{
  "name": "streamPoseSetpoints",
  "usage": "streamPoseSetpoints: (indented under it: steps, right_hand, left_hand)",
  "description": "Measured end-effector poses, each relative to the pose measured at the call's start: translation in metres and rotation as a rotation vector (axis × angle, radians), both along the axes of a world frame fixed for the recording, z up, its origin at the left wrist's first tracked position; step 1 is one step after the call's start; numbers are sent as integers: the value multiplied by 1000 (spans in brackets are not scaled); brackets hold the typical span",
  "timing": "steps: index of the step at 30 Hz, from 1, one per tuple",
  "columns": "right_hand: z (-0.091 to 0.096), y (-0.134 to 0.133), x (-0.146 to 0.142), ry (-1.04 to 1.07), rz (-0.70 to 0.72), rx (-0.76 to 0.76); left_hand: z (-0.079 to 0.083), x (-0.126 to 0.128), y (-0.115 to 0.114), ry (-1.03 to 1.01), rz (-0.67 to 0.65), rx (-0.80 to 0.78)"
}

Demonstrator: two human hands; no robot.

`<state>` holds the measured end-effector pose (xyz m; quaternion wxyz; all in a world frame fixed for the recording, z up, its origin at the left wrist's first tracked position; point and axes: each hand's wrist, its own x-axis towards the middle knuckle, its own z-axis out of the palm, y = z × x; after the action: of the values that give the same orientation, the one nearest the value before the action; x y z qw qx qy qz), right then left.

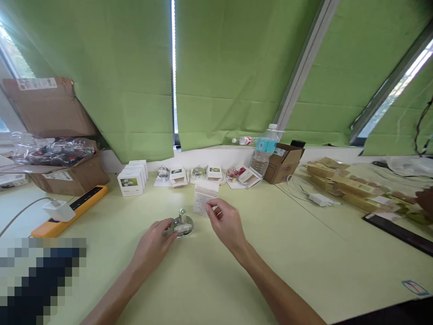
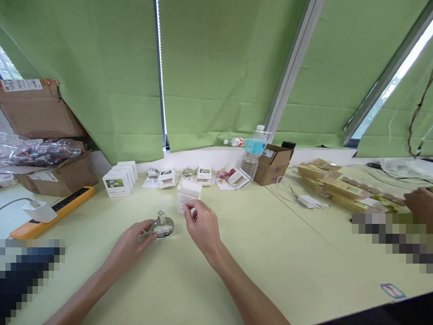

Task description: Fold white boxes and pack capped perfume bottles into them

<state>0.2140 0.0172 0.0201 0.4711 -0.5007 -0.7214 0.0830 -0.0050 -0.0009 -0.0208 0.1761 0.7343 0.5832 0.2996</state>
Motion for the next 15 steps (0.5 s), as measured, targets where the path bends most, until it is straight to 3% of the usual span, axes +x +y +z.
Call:
streamPoseSetpoints:
  steps: [7, 15]
  right_hand:
    - [1, 18, 26, 73, -229, -107]
    - [-25, 40, 27, 85, -117, -264]
  left_hand:
    - [-1, -9, 6, 26, 118, -24]
    - [-2, -17, 12, -25, 201, -62]
